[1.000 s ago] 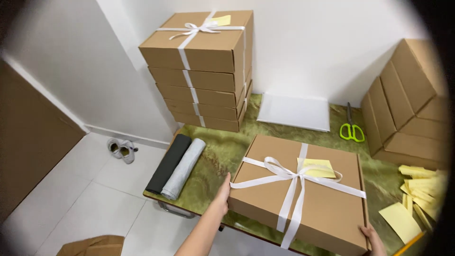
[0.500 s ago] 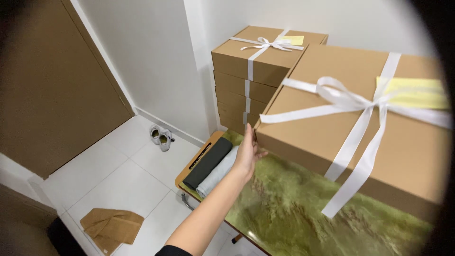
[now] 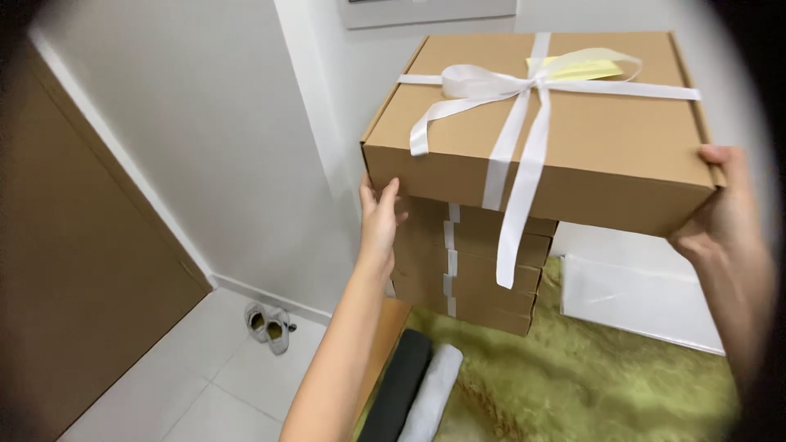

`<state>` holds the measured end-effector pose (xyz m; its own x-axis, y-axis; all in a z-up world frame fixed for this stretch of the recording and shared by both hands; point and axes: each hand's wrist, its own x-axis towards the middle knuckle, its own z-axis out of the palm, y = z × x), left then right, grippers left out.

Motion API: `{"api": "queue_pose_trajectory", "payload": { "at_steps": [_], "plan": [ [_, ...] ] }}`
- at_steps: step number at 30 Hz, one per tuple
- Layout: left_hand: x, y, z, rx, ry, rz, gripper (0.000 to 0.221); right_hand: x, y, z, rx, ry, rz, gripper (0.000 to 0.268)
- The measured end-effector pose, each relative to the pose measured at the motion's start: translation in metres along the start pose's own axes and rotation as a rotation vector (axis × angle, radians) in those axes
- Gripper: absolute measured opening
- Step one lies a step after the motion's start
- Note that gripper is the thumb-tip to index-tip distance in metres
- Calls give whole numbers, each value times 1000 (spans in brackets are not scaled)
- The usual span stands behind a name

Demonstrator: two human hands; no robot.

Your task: The person writes on a yellow sticky note attached to a cardboard box using a pencil, then places the box on a stack. They then wrap a rolled fabric item in a clear plastic bag and place it inside an empty cardboard box, closing the lid.

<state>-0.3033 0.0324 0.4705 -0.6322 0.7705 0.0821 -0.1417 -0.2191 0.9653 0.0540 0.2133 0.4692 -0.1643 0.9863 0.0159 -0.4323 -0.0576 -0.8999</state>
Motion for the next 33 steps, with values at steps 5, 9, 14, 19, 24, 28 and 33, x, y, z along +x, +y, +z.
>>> {"api": "queue_pose_trajectory", "payload": {
  "at_steps": [5, 9, 14, 19, 24, 28, 33],
  "plan": [
    [81, -9, -21, 42, -23, -38, 81, 51, 29, 66, -14, 145, 77, 32],
    [161, -54, -31, 64, 5, 4, 83, 105, 54, 86, -26, 202, 133, 31],
    [190, -60, -28, 203, 41, -92, 70, 141, 65, 102, -47, 222, 167, 37],
    [249, -130, -24, 528, 129, -63, 82, 164, 87, 88, -82, 291, 71, 28],
    [260, -158, -15, 500, 85, 97, 81, 176, 95, 67, -307, 166, -178, 44],
    [259, -174, -18, 553, 87, 150, 86, 151, 82, 74, -303, 222, -188, 41],
    [222, -169, 1, 697, 248, 282, 101, 156, 103, 17, -186, 171, 38, 42]
  ]
}}
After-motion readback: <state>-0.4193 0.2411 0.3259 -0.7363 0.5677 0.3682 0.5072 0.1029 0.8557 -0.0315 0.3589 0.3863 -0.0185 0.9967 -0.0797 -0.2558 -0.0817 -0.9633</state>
